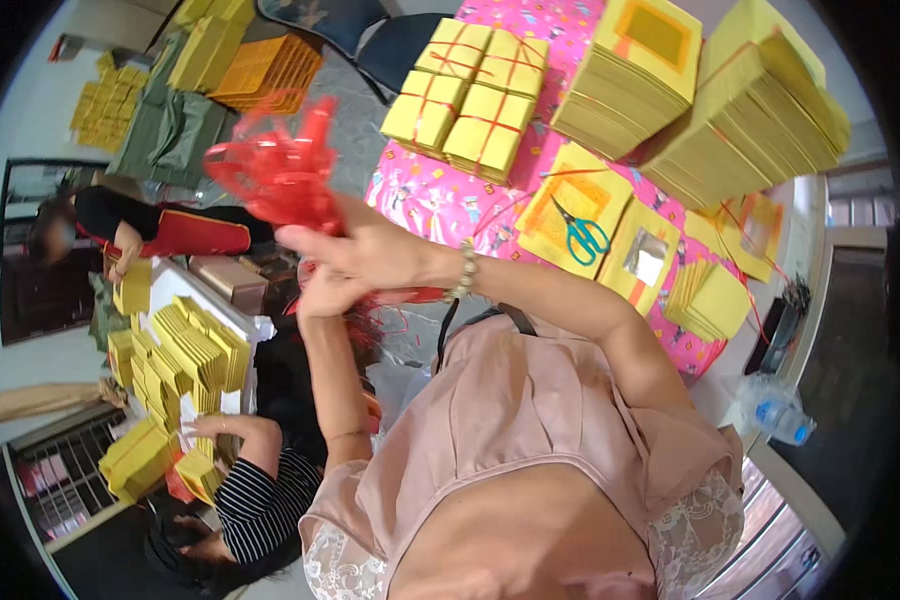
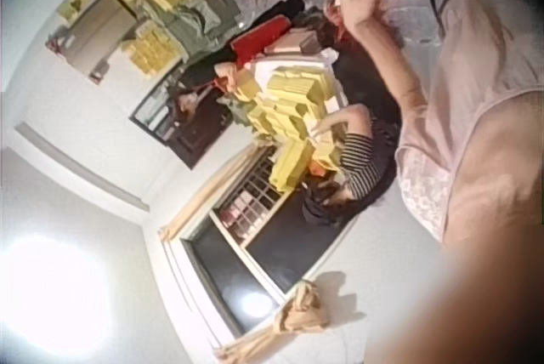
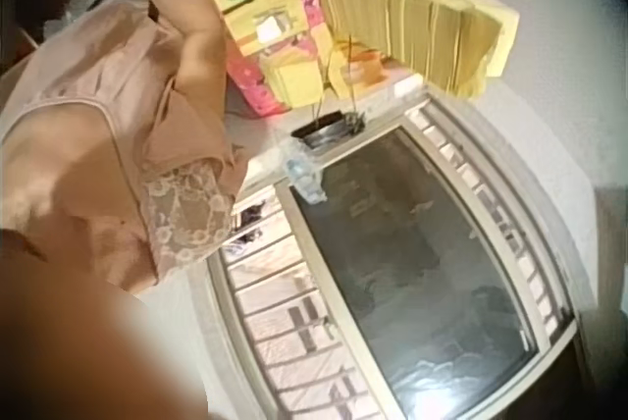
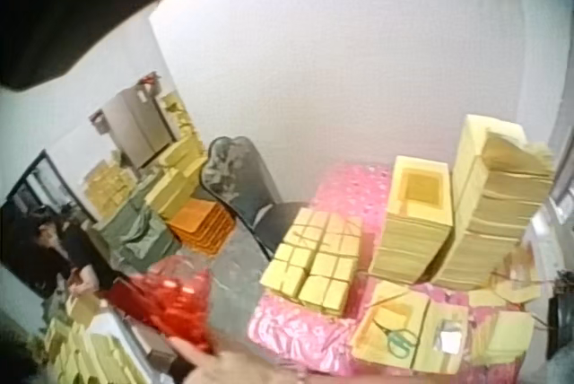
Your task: The recorder bundles and cuts red plastic strips used for tying paper stacks.
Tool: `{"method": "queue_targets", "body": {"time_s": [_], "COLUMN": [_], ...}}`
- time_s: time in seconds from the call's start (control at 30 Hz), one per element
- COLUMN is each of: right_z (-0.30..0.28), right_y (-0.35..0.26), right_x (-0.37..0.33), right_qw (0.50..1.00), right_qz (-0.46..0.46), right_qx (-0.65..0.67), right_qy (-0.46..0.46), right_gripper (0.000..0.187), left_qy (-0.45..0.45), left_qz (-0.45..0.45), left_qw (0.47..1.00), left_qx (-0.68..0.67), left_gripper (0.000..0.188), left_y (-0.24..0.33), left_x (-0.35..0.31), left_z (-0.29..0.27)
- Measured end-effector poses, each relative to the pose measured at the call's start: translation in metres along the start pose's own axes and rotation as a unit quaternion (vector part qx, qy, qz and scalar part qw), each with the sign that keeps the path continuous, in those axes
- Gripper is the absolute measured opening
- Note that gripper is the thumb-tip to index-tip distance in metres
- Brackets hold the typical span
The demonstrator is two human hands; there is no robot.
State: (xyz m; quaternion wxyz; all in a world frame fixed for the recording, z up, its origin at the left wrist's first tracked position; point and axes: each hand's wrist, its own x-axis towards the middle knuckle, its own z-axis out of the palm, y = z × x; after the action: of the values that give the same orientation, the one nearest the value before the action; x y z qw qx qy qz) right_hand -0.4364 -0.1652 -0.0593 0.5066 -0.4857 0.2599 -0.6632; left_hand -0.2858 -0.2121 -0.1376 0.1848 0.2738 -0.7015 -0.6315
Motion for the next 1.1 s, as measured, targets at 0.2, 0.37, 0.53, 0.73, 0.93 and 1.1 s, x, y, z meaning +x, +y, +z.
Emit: {"method": "queue_targets", "body": {"time_s": [0.2,0.37,0.53,0.73,0.93,1.1], "right_z": [-0.03,-0.138,-0.23,-0.263,-0.271,-0.275], "right_y": [-0.019,-0.005,0.022,0.058,0.066,0.061], "right_x": [0.009,-0.068,-0.191,-0.268,-0.269,-0.263], "right_qw": [0.983,0.953,0.682,0.648,0.655,0.665], "right_qz": [-0.033,0.081,0.373,0.367,0.359,0.36], "right_qx": [-0.18,-0.293,-0.627,-0.66,-0.658,-0.65], "right_qy": [0.0,-0.003,0.052,0.1,0.094,0.073], "right_gripper": [0.069,0.045,0.04,0.049,0.048,0.036], "left_qy": [0.026,0.144,0.171,0.101,0.103,0.1], "left_qz": [0.013,-0.064,-0.142,-0.202,-0.223,-0.201], "left_qw": [0.999,0.987,0.97,0.974,0.969,0.974], "left_qx": [-0.041,0.031,0.103,0.004,0.005,-0.02], "left_gripper": [0.017,0.023,0.017,0.008,0.011,0.017], "left_y": [0.087,0.131,0.098,0.022,-0.022,-0.037], "left_x": [0.006,0.011,0.019,0.028,0.034,0.036], "left_z": [-0.028,-0.043,-0.043,-0.011,0.014,0.016]}}
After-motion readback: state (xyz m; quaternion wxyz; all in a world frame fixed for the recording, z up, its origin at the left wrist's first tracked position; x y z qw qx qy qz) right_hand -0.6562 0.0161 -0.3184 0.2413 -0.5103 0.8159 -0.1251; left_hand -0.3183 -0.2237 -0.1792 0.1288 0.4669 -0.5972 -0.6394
